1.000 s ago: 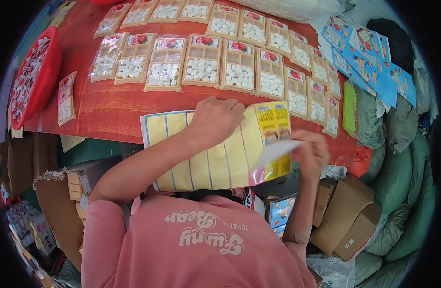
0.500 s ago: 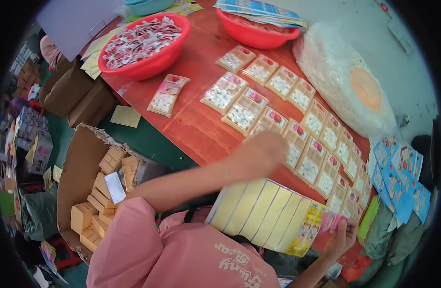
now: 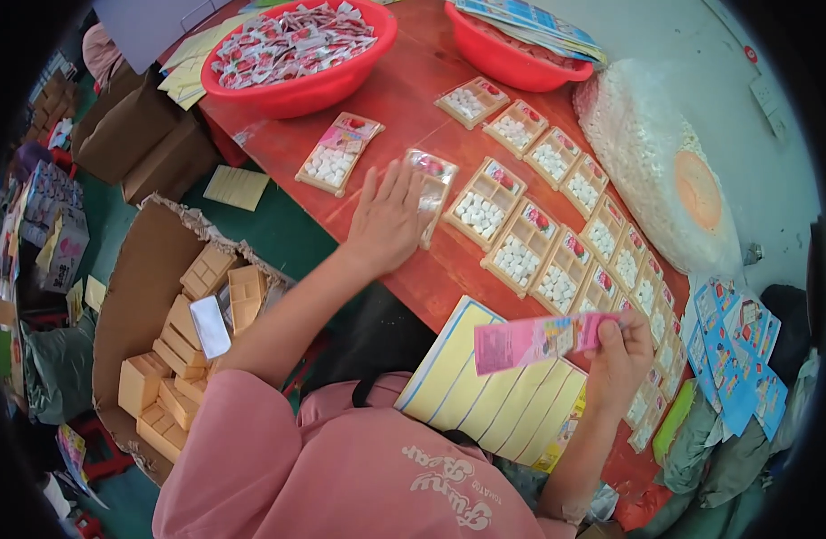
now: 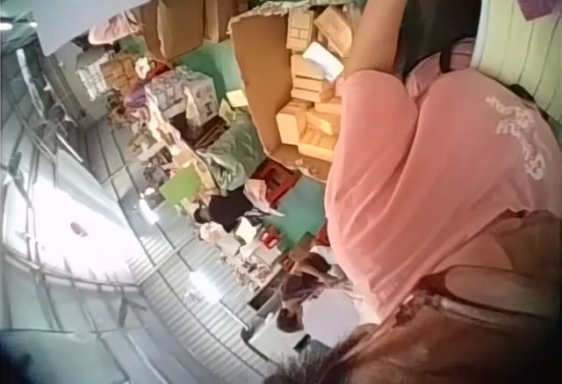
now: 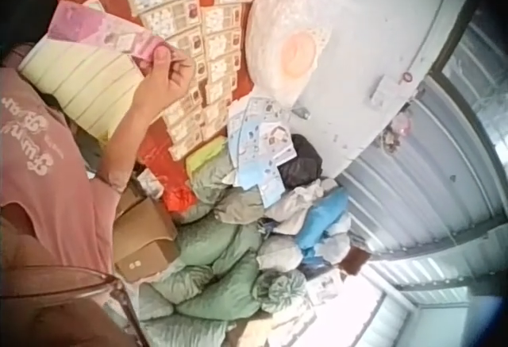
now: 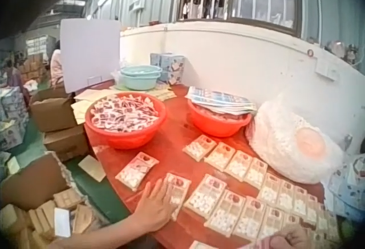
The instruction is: The recorder packages small white items into plastic sleeves and applies colorful adhesive labels to them.
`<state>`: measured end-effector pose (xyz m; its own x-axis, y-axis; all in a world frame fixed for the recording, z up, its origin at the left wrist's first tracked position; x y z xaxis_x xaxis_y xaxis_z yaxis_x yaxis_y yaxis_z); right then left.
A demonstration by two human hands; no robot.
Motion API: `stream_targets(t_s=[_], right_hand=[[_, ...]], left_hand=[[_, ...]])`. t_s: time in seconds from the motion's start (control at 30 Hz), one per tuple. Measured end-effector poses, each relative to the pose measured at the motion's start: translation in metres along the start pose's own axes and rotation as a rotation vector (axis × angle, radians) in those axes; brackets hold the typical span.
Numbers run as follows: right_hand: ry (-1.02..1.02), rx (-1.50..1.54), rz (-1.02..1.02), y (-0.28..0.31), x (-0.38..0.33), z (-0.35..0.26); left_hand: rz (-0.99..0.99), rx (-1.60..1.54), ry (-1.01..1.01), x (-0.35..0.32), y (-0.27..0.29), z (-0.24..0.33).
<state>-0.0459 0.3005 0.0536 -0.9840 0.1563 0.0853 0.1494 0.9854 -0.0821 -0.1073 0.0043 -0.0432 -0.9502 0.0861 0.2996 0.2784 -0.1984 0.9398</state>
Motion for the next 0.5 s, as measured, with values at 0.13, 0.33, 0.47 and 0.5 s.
stream_targets(t_s=[0.13,0.33,0.47,0.5], right_hand=[[-0.081,0.048,-0.108,-0.043,0.012,0.019],[-0.143,0.077,-0.242,-0.103,0.024,0.050],[-0.168,0.083,-0.225,-0.127,0.023,0.064],[-0.146,0.055,-0.235,-0.133,0.023,0.068]], left_hand=[[0.027,-0.013,0.200,-0.062,0.024,0.016],[0.082,-0.260,0.262,-0.082,0.050,0.005],[0.301,-1.427,0.507,-0.092,0.057,-0.038],[0.306,-1.678,0.560,-0.089,0.055,-0.041]])
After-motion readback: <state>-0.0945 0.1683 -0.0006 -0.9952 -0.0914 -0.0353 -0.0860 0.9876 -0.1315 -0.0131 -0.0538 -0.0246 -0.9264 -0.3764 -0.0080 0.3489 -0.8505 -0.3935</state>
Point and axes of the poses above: each hand's wrist, its own x-axis towards the middle knuckle, its own y-axis out of the back of the hand, z = x × y, the point moved 6 cm from there along x, towards the middle knuckle
